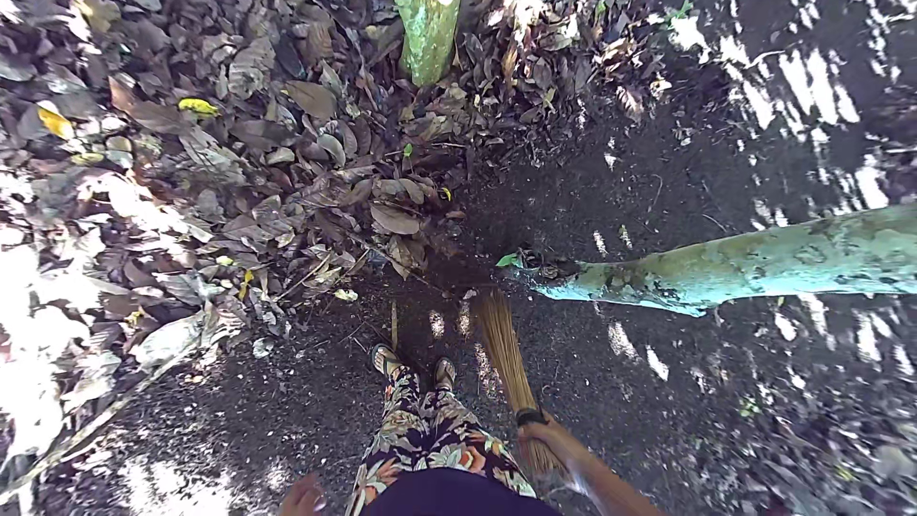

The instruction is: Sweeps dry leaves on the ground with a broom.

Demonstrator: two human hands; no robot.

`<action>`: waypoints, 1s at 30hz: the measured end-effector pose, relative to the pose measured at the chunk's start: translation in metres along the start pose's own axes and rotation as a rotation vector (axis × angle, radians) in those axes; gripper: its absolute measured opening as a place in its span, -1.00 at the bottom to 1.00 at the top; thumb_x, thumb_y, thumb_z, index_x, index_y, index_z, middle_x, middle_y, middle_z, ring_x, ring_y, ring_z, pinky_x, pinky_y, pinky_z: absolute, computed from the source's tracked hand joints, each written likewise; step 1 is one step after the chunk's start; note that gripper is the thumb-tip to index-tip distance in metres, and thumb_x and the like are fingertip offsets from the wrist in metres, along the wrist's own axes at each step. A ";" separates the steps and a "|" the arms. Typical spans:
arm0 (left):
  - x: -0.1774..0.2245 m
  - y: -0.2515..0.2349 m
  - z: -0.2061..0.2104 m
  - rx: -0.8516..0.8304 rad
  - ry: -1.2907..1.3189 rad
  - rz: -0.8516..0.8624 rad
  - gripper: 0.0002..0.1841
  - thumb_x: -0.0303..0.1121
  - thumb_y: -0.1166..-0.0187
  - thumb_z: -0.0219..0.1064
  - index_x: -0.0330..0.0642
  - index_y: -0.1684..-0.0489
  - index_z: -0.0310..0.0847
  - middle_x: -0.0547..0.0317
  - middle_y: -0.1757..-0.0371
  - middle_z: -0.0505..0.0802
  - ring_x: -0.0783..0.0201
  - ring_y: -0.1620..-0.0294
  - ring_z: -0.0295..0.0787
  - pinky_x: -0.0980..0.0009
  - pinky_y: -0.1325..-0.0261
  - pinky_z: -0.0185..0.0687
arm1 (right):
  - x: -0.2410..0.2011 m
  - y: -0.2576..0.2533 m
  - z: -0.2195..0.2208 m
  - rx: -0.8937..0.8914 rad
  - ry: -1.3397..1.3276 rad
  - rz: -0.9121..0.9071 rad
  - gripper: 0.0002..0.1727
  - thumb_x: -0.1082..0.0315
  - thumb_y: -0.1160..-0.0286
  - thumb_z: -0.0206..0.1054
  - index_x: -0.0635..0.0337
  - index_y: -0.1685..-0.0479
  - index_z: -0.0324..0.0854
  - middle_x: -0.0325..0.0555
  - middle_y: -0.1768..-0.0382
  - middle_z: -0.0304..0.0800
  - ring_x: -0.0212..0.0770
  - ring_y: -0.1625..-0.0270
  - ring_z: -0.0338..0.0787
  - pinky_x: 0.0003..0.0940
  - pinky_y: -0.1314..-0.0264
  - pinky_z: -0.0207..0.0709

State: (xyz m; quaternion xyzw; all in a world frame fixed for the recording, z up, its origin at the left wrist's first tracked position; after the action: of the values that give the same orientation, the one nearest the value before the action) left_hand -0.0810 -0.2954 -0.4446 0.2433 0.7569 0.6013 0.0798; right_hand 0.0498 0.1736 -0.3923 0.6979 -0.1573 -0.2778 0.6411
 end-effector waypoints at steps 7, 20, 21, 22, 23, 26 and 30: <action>0.038 -0.012 -0.024 0.035 -0.034 0.096 -0.56 -0.38 -0.79 0.08 -0.34 -0.59 0.38 -0.35 -0.30 0.73 -0.10 -0.17 0.79 -0.01 -0.22 0.69 | 0.002 -0.024 -0.046 -0.103 0.815 -0.018 0.43 0.47 0.07 0.63 -0.28 -0.95 -0.31 0.29 -0.49 0.53 0.21 -0.35 0.71 0.26 -0.30 0.62; 0.066 -0.020 -0.015 -0.015 -0.039 0.095 -0.58 -0.39 -0.77 0.16 -0.28 -0.57 0.43 -0.32 -0.29 0.74 -0.05 -0.14 0.80 0.04 -0.19 0.70 | 0.030 -0.069 -0.074 0.271 0.696 0.159 -0.18 0.41 -0.12 0.65 0.35 -0.52 0.41 0.34 -0.17 0.73 0.22 -0.19 0.77 0.23 -0.28 0.60; 0.064 -0.022 -0.020 -0.010 -0.049 0.096 -0.57 -0.39 -0.77 0.15 -0.27 -0.58 0.43 -0.32 -0.30 0.74 -0.07 -0.16 0.80 0.01 -0.22 0.70 | 0.019 -0.079 -0.068 0.231 0.799 0.175 -0.09 0.36 -0.13 0.64 0.28 -0.62 0.31 0.33 -0.25 0.71 0.22 -0.28 0.74 0.23 -0.36 0.57; 0.062 -0.024 -0.027 0.001 -0.053 0.098 -0.57 -0.39 -0.76 0.14 -0.28 -0.59 0.42 -0.33 -0.32 0.74 -0.10 -0.18 0.80 -0.01 -0.23 0.69 | 0.013 -0.081 -0.065 0.202 0.894 0.175 0.00 0.32 -0.11 0.64 0.18 -0.70 0.21 0.30 -0.28 0.70 0.23 -0.32 0.73 0.25 -0.38 0.56; 0.060 -0.024 -0.035 0.013 -0.048 0.092 -0.56 -0.40 -0.78 0.12 -0.29 -0.60 0.40 -0.36 -0.34 0.72 -0.12 -0.19 0.79 -0.02 -0.24 0.68 | 0.012 -0.070 -0.066 0.182 0.954 0.166 0.07 0.33 -0.10 0.64 0.07 -0.77 0.12 0.30 -0.29 0.70 0.26 -0.33 0.73 0.29 -0.37 0.56; 0.045 -0.026 -0.052 0.049 -0.020 0.055 -0.57 -0.40 -0.78 0.12 -0.30 -0.59 0.38 -0.34 -0.30 0.72 -0.07 -0.12 0.80 0.01 -0.18 0.70 | 0.038 -0.008 -0.094 0.218 1.070 0.163 0.22 0.31 -0.11 0.66 -0.22 -0.90 -0.07 0.32 -0.25 0.75 0.34 -0.27 0.77 0.41 -0.30 0.56; 0.021 -0.034 -0.052 0.026 -0.006 -0.006 -0.54 -0.41 -0.78 0.10 -0.32 -0.63 0.33 -0.40 -0.34 0.69 -0.11 -0.18 0.77 -0.02 -0.21 0.67 | 0.089 0.056 -0.121 0.309 1.032 0.212 0.17 0.23 -0.17 0.63 -0.09 -0.90 -0.04 0.37 -0.25 0.75 0.38 -0.26 0.77 0.46 -0.31 0.53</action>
State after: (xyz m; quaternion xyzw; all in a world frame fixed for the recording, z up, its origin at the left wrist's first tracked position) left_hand -0.1301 -0.3362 -0.4593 0.2437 0.7652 0.5905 0.0807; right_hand 0.1996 0.2131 -0.3511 0.8099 0.0690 0.1932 0.5495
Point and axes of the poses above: each hand's wrist, its own y-axis away from the middle knuckle, its own z-axis out of the palm, x = y × z, the point moved 6 cm from there along -y, towards the middle knuckle
